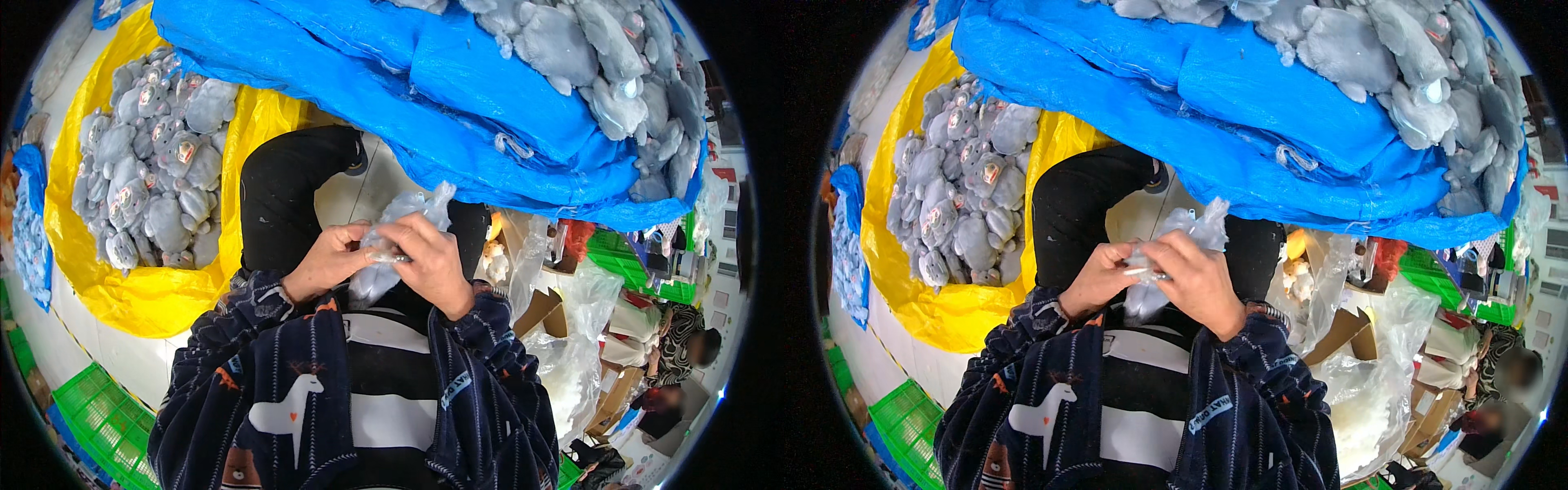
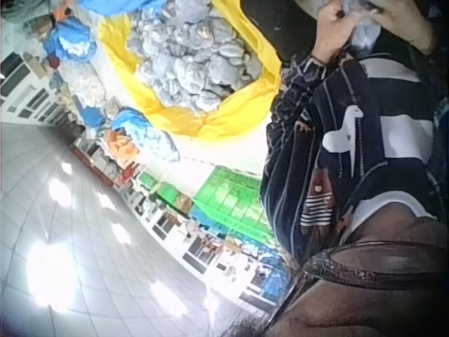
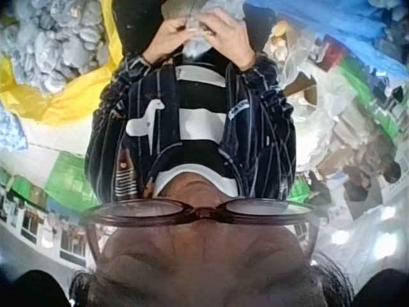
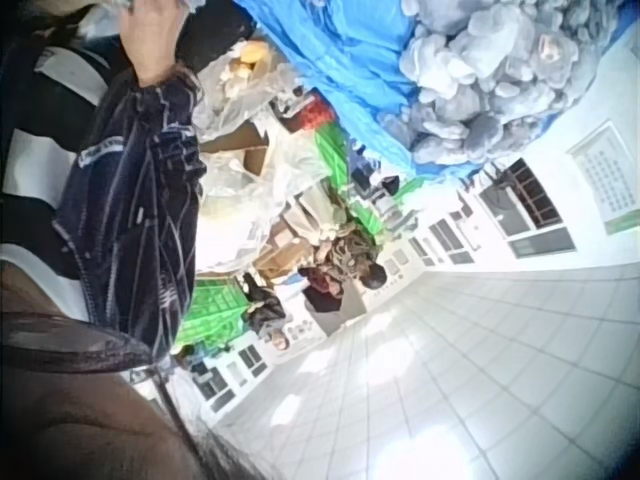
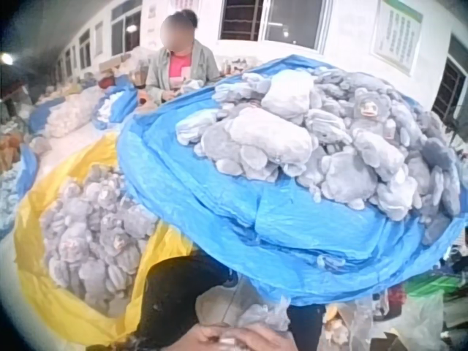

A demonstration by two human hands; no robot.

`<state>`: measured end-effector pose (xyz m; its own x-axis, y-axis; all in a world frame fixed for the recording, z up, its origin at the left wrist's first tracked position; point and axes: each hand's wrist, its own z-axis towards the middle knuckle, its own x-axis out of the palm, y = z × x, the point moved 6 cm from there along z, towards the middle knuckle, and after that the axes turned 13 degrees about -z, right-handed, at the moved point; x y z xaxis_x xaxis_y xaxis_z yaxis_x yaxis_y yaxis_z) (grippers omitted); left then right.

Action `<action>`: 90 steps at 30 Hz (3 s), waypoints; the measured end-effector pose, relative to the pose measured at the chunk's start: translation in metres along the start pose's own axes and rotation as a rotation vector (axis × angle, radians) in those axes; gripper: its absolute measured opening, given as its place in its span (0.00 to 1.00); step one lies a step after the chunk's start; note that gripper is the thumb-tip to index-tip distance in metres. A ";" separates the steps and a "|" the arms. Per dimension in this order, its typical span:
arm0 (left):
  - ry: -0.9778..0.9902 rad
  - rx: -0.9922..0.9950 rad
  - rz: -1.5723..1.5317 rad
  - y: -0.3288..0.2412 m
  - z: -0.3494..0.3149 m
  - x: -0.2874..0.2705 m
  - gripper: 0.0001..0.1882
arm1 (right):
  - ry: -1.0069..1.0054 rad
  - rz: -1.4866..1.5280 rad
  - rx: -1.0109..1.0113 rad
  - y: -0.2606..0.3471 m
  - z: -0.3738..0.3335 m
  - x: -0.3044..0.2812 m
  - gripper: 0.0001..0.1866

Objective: The person sits on the floor and stuffs white filling into gray bear-shaped plush toys using a small tool. They repeatedly open the toy, insert filling, and close the opening, then place the finished toy into a large blue bag.

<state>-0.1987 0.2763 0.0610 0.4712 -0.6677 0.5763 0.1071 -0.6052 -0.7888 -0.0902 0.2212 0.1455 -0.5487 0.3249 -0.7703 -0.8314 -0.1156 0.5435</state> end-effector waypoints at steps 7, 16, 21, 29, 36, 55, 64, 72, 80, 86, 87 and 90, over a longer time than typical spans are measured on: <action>-0.130 -0.158 -0.309 0.009 -0.001 -0.011 0.11 | -0.191 0.552 0.626 -0.028 -0.020 0.012 0.02; -0.128 -0.116 -0.204 0.002 -0.003 -0.012 0.12 | -0.021 0.427 0.516 -0.040 -0.025 -0.001 0.10; -0.102 -0.010 -0.052 -0.003 -0.007 -0.013 0.09 | 0.097 0.243 0.303 -0.012 0.004 -0.003 0.13; -0.071 0.162 0.118 -0.017 -0.009 -0.008 0.08 | 0.161 0.687 0.601 -0.018 -0.009 0.025 0.07; -0.104 0.081 0.045 -0.014 -0.008 -0.009 0.10 | -0.007 0.744 0.674 -0.038 -0.022 0.012 0.08; -0.097 0.146 0.144 -0.017 -0.008 -0.008 0.11 | -0.061 0.746 0.667 -0.044 -0.026 0.010 0.11; -0.086 0.155 0.145 -0.017 -0.009 -0.009 0.11 | 0.073 0.022 0.284 -0.008 -0.015 0.001 0.17; -0.065 0.185 0.145 -0.016 -0.007 -0.008 0.11 | 0.046 -0.015 0.208 -0.004 -0.014 0.007 0.15; -0.111 0.139 0.017 -0.010 -0.009 -0.016 0.10 | -0.047 0.841 0.794 -0.043 -0.039 0.019 0.13; -0.287 0.036 -0.649 0.005 -0.037 -0.054 0.16 | -0.228 0.828 0.998 -0.078 -0.079 0.014 0.19; -0.324 0.017 -0.691 0.010 -0.040 -0.058 0.18 | -0.159 0.847 1.016 -0.077 -0.085 0.022 0.19; -0.342 -0.078 -0.776 0.019 -0.044 -0.054 0.24 | 0.053 0.871 1.014 -0.057 -0.080 0.041 0.17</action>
<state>-0.2606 0.2822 0.0240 0.5294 0.1093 0.8413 0.4543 -0.8740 -0.1724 -0.0720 0.1659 0.0563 -0.8851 0.4629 -0.0476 0.2083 0.4857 0.8489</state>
